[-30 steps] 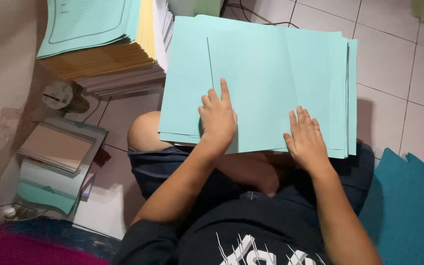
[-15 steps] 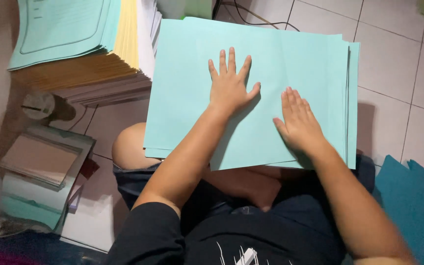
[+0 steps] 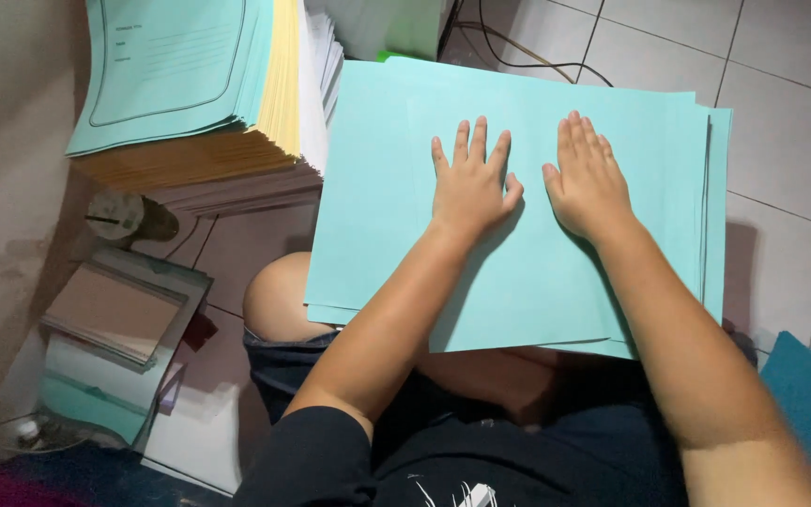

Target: A person sits on the floor and manually inspects a stack of light blue folders, flipping through them one by one and smoothing them out.

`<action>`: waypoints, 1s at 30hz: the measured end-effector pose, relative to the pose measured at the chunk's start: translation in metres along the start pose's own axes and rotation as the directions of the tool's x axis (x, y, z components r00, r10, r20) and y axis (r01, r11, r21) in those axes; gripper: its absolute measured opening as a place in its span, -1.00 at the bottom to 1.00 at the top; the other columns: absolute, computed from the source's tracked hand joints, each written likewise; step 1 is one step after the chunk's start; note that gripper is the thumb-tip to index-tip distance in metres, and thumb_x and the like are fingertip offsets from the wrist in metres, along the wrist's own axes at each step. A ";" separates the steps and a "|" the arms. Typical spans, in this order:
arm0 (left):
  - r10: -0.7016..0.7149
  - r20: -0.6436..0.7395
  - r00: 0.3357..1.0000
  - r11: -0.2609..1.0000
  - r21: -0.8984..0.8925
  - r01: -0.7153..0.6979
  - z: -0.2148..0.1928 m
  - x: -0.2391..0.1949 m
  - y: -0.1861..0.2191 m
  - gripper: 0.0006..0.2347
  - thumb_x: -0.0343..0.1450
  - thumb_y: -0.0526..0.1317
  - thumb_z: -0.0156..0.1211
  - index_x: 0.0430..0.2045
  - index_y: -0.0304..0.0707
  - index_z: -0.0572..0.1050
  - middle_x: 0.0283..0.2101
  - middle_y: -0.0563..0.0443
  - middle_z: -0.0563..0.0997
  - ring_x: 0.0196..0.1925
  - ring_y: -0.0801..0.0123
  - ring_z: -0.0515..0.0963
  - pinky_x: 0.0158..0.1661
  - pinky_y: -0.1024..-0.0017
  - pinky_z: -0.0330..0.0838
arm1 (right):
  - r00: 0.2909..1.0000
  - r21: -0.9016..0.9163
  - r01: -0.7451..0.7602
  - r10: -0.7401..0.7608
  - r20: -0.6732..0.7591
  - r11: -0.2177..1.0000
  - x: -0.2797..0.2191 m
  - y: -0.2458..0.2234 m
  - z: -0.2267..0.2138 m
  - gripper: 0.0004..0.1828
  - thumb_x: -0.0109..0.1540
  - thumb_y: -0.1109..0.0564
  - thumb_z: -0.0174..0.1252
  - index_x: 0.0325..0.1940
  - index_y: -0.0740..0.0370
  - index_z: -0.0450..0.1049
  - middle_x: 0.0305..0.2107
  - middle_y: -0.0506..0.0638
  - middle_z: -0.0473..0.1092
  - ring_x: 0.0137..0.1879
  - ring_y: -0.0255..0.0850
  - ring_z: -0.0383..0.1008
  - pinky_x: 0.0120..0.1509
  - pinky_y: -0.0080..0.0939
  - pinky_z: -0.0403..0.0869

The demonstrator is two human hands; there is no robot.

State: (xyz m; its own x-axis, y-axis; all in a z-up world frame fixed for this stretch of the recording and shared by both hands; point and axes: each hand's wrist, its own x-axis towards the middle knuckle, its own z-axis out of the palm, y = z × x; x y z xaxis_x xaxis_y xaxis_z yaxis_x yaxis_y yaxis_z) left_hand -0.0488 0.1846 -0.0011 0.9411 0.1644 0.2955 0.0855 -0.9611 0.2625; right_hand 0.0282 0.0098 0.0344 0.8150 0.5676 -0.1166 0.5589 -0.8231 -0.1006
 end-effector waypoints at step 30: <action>-0.403 0.202 0.893 0.905 0.236 0.355 -0.018 0.045 -0.039 -0.31 0.55 0.14 -0.33 0.46 -0.49 -0.14 0.56 -0.37 -0.19 0.61 -0.08 -0.22 0.49 -0.04 -0.28 | 0.996 0.085 -0.051 0.057 -0.068 0.995 -0.099 -0.017 0.015 -0.23 0.39 -0.08 -0.36 0.62 0.35 -0.23 0.58 0.19 -0.29 0.67 0.00 -0.33 0.67 0.07 -0.22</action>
State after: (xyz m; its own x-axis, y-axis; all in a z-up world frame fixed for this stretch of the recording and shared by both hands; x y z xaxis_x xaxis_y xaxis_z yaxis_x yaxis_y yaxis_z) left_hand -0.0153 0.2336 0.0182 0.8717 0.4893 -0.0275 0.4886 -0.8634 0.1260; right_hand -0.0646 -0.0324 0.0324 0.8539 0.5176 -0.0549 0.5017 -0.8466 -0.1777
